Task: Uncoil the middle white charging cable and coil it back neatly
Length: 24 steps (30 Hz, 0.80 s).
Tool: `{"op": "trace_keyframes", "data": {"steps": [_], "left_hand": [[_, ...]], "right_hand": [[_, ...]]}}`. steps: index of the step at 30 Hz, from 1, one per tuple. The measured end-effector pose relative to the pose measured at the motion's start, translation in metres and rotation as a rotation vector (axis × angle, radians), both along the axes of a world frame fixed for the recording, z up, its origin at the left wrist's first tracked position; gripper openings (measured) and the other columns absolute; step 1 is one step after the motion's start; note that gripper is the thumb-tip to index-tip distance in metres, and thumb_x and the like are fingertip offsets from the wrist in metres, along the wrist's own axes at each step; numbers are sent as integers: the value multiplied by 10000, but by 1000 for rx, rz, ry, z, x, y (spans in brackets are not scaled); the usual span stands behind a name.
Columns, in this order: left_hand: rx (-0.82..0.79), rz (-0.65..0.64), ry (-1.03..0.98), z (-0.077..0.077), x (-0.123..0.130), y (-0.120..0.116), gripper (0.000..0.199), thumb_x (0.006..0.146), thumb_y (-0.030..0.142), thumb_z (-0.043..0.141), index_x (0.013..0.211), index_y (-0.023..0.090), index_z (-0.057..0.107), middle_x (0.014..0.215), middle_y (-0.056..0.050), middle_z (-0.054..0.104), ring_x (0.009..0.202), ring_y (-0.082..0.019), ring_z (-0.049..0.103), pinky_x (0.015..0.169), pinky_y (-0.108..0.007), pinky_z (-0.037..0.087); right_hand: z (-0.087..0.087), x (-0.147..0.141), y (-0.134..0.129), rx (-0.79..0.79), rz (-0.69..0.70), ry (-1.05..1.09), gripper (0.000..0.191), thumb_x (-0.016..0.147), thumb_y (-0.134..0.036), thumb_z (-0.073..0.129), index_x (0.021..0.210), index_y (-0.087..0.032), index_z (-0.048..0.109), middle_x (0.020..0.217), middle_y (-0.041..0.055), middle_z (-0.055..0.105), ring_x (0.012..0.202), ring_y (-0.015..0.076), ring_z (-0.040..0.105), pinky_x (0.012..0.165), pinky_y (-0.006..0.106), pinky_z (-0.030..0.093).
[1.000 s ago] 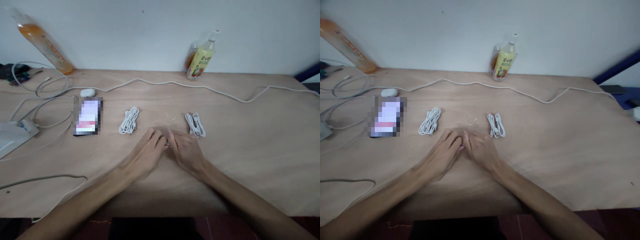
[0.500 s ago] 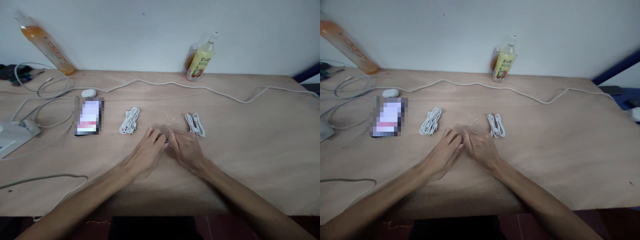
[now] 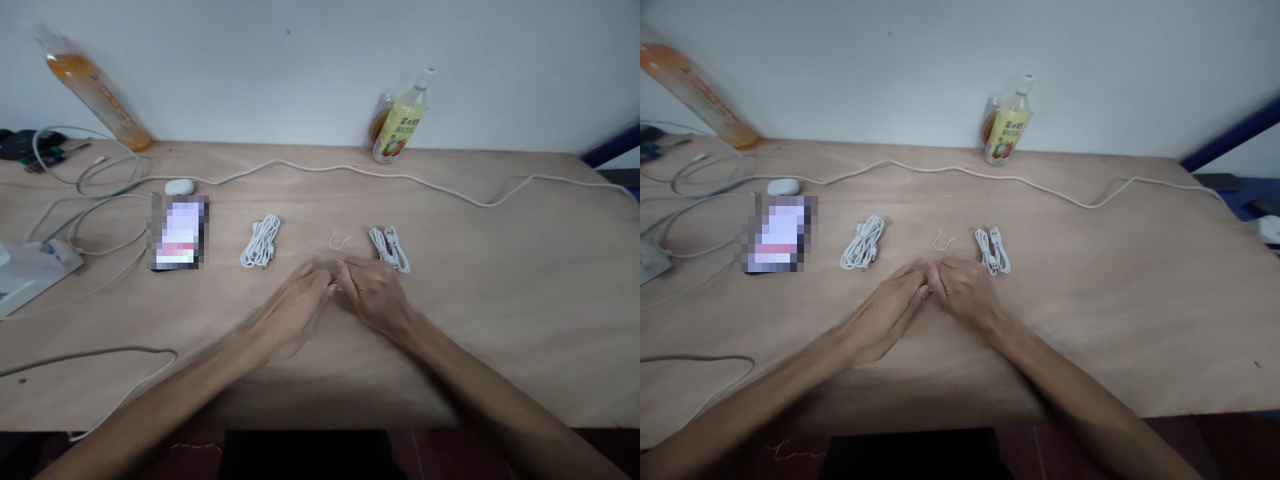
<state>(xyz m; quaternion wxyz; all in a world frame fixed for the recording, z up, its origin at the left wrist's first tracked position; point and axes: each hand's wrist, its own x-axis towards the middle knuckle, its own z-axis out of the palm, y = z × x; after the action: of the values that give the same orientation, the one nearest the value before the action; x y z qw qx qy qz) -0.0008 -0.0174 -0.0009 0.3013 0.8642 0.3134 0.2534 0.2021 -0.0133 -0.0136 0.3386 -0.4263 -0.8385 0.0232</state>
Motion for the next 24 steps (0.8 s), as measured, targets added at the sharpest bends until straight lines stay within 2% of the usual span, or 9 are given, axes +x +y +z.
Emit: {"op": "trace_keyframes", "data": {"steps": [6, 12, 16, 18, 21, 24], "left_hand": [[34, 1, 38, -3, -1, 1, 276, 1181, 251, 317, 987, 238, 513, 1024, -114, 722, 968, -281, 669, 892, -480, 606], [59, -8, 70, -8, -1, 2, 263, 1183, 247, 312, 999, 237, 500, 1024, -107, 711, 959, -273, 658, 889, -464, 592], [90, 11, 110, -9, -2, 2, 251, 1176, 233, 335, 1005, 231, 518, 1025, -104, 714, 956, -275, 657, 889, -461, 578], [124, 31, 117, -9, -3, 2, 263, 1171, 224, 332, 986, 232, 520, 1004, -99, 712, 933, -273, 646, 864, -455, 567], [158, 101, 127, -8, -5, 6, 307, 1178, 255, 307, 937, 245, 497, 925, -79, 686, 870, -265, 615, 803, -436, 541], [134, 202, 113, -5, -8, 10, 322, 1178, 281, 291, 925, 251, 487, 925, -80, 674, 858, -263, 611, 797, -437, 526]], "right_hand": [[-4, -1, 1, -70, 1, -2, 615, 1174, -252, 359, 636, -210, 653, 587, 35, 598, 521, 159, 473, 568, 328, 365], [-6, -2, 2, -46, 22, 13, 572, 1161, -213, 389, 670, -201, 682, 605, 34, 614, 527, 160, 501, 581, 326, 372], [-4, -4, -1, -95, 21, 36, 540, 1166, -236, 393, 710, -209, 681, 617, 32, 641, 540, 173, 543, 593, 330, 387], [-2, -4, -2, -130, -31, 73, 527, 1179, -269, 375, 751, -214, 678, 652, 42, 681, 575, 188, 597, 609, 333, 410], [-1, -4, -1, -200, -183, 202, 500, 1195, -314, 338, 861, -222, 698, 711, 38, 720, 634, 201, 655, 650, 327, 456], [-5, -3, 4, -235, -309, 278, 408, 1187, -366, 398, 975, -233, 721, 777, 34, 743, 709, 219, 682, 715, 332, 507]]}}
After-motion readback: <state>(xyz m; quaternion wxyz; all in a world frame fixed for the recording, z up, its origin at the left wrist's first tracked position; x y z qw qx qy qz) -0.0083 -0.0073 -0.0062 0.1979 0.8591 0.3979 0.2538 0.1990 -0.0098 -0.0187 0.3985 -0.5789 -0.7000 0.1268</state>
